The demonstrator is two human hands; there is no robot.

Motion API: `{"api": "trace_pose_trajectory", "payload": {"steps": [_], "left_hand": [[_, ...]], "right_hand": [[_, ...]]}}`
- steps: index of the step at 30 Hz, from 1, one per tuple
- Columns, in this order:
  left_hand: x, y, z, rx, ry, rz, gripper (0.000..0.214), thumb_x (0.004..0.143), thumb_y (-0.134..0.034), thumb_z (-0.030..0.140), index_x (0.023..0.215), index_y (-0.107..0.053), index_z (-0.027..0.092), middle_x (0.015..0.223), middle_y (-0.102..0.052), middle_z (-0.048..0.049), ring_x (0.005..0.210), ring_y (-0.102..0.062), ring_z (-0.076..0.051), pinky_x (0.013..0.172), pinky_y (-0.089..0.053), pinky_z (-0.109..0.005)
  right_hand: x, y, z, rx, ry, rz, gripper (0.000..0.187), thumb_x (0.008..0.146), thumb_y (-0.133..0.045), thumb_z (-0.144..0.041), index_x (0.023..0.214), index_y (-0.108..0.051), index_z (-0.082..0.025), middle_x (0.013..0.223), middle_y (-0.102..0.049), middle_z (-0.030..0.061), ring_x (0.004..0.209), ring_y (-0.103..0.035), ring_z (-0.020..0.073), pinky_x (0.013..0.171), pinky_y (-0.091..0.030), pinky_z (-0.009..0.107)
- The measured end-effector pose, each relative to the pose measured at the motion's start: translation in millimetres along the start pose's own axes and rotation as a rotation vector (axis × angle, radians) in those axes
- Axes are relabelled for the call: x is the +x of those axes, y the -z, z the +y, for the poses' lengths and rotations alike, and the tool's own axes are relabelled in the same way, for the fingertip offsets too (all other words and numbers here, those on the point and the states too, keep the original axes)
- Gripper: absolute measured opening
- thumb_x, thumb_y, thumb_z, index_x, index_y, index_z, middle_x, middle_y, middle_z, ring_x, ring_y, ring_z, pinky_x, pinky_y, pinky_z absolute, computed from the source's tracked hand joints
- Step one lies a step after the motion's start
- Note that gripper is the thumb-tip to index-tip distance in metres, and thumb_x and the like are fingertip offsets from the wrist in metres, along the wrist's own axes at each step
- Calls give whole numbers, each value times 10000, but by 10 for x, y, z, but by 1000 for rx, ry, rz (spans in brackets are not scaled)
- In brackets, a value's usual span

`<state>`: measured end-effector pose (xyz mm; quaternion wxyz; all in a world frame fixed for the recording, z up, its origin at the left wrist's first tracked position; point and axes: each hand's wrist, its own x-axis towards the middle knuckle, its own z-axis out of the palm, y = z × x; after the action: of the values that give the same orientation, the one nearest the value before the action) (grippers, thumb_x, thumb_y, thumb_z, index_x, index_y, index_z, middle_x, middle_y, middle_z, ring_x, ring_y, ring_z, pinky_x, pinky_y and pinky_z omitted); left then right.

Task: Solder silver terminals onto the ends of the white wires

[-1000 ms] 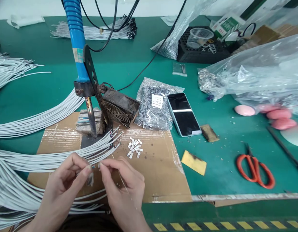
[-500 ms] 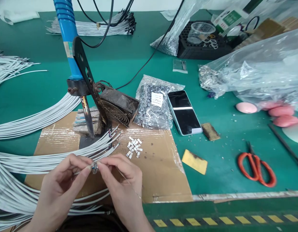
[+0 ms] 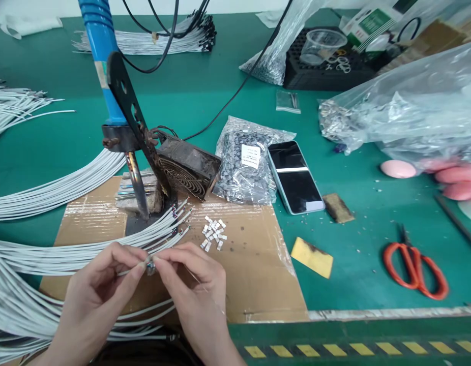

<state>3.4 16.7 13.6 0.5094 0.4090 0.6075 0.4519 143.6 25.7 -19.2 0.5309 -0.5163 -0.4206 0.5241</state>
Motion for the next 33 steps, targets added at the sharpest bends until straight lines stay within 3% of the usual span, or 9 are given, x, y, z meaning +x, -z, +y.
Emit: {"api": "trace_pose_trajectory", "payload": {"steps": [15,18,23,33], "left_hand": [[57,-32,61,-29,55,14,157,897,-696,173,747,-674,214,831,-721,-11,798,-674,-137,720,-549,-168],[65,-13,69,-28,102,34,154,886,-717,206,737,-675,208,784,-692,1,717,-631,-121,657,-522,-164],[80,35,59,-21,161,8,197,876,-751,274,720,-657,199,670,-598,29,581,-469,-102,522,-402,-178],[79,40,94,-56,207,-17,212,842,-789,286,707,-650,200,648,-595,30,603,-485,-115,548,-423,-186]], "right_hand": [[17,6,-13,-107,80,20,120,895,-766,-167,845,-828,-256,760,-735,3,686,-671,139,603,-536,200],[41,33,16,-121,94,34,123,892,-771,-156,837,-825,-252,760,-744,1,689,-684,137,617,-547,197],[75,54,0,-135,129,-119,236,891,-763,-122,962,-872,-318,804,-782,-3,693,-709,132,620,-563,195],[117,113,5,-164,293,-219,412,889,-750,-43,1131,-840,-364,835,-770,0,732,-687,145,666,-568,246]]}}
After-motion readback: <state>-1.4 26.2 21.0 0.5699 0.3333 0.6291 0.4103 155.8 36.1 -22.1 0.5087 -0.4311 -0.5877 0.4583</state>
